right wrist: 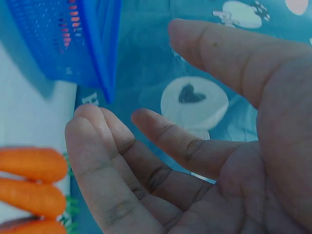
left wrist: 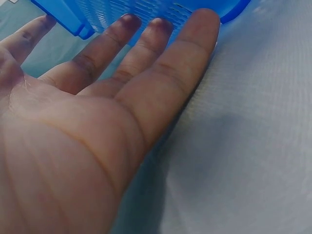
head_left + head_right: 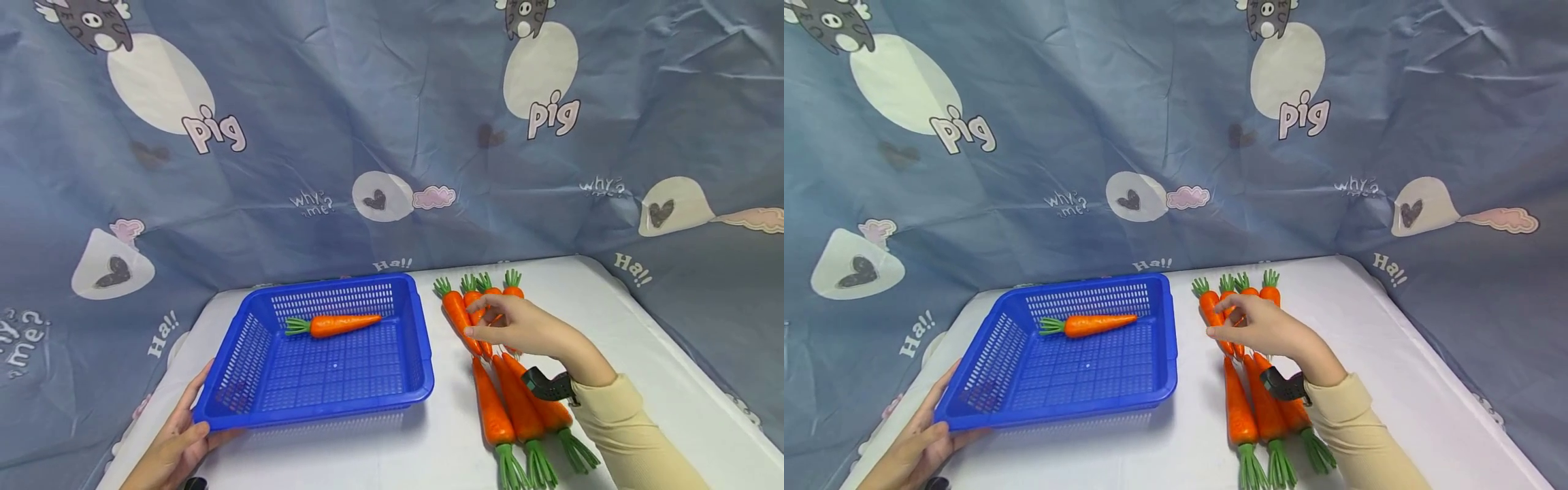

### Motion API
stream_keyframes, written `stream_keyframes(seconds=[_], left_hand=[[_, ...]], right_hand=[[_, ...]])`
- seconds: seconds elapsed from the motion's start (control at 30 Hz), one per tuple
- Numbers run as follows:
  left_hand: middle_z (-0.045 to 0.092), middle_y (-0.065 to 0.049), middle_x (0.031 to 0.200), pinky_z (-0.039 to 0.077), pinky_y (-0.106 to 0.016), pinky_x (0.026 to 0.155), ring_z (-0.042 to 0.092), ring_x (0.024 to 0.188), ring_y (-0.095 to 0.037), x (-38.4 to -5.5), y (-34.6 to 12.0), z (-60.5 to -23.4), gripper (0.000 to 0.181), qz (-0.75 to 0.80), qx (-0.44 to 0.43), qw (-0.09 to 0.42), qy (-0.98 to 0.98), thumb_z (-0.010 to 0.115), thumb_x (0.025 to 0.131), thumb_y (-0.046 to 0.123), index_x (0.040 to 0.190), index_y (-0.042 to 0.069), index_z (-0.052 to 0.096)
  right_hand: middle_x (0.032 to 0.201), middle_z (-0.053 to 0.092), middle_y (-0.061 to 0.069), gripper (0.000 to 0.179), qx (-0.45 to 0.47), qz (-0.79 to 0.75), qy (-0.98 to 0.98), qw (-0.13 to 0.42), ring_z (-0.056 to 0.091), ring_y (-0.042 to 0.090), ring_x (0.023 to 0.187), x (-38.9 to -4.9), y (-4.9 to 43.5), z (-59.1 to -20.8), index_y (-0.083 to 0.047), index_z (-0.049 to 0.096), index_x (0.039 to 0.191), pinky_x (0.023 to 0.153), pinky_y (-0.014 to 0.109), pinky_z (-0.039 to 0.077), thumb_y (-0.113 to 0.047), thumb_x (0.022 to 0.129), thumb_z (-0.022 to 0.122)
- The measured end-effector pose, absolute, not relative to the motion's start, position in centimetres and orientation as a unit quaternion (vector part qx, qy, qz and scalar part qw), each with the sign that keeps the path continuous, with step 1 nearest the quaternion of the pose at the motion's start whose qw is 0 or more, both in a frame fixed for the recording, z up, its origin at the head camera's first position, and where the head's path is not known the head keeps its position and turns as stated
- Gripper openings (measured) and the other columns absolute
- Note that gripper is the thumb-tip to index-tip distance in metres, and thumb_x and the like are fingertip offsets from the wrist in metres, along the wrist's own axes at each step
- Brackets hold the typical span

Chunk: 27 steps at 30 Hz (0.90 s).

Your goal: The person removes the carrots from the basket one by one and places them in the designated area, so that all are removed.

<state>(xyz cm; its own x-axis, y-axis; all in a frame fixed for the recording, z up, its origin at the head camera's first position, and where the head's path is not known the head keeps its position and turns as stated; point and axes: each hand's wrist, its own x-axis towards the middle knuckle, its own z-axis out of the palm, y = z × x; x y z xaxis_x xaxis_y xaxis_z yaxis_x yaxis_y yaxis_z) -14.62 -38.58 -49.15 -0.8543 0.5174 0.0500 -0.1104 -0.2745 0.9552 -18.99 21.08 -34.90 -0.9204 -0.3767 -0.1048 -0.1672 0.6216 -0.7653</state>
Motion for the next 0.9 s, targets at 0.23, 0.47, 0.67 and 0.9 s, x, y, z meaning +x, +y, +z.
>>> stream_keyframes(seconds=[0.23, 0.47, 0.67, 0.9], left_hand=[[0.053, 0.021, 0.157, 0.059, -0.041, 0.109, 0.062, 0.14, -0.012, -14.5, -38.8, -49.4, 0.073, 0.778, 0.164, 0.195, 0.573, 0.033, 0.116, 0.008, 0.167, 0.051, 0.005], [0.052, 0.023, 0.156, 0.059, -0.041, 0.109, 0.063, 0.139, -0.011, -14.5, -38.4, -49.2, 0.075, 0.765, 0.142, 0.186, 0.6, 0.034, 0.116, 0.009, 0.169, 0.05, 0.0], [0.051, 0.022, 0.158, 0.059, -0.04, 0.109, 0.062, 0.14, -0.011, -14.5, -38.3, -49.1, 0.075, 0.768, 0.153, 0.182, 0.595, 0.035, 0.116, 0.008, 0.169, 0.049, 0.002], [0.052, 0.023, 0.157, 0.059, -0.041, 0.109, 0.062, 0.139, -0.011, -14.6, -38.3, -49.2, 0.076, 0.776, 0.149, 0.183, 0.584, 0.034, 0.116, 0.006, 0.169, 0.049, 0.002]], right_hand=[[0.104, 0.075, 0.011, 0.053, -0.162, -0.389, 0.898, 0.126, 0.07, 0.017, 0.087, -21.9, 17.4, -34.3, -0.005, 0.065, 0.136, 0.08, 0.033, 0.062, -0.042, 0.1, 0.076], [0.104, 0.075, 0.014, 0.055, -0.138, -0.429, 0.879, 0.154, 0.073, 0.02, 0.085, -23.8, 14.5, -34.1, -0.002, 0.062, 0.138, 0.08, 0.031, 0.065, -0.039, 0.1, 0.077], [0.097, 0.074, 0.013, 0.053, -0.15, -0.428, 0.877, 0.156, 0.073, 0.017, 0.081, -25.0, 12.3, -34.3, -0.001, 0.063, 0.136, 0.079, 0.03, 0.065, -0.036, 0.099, 0.078], [0.088, 0.07, 0.008, 0.051, -0.156, -0.435, 0.871, 0.164, 0.068, 0.016, 0.075, -25.8, 10.6, -34.7, 0.0, 0.062, 0.135, 0.077, 0.029, 0.064, -0.033, 0.1, 0.078]])
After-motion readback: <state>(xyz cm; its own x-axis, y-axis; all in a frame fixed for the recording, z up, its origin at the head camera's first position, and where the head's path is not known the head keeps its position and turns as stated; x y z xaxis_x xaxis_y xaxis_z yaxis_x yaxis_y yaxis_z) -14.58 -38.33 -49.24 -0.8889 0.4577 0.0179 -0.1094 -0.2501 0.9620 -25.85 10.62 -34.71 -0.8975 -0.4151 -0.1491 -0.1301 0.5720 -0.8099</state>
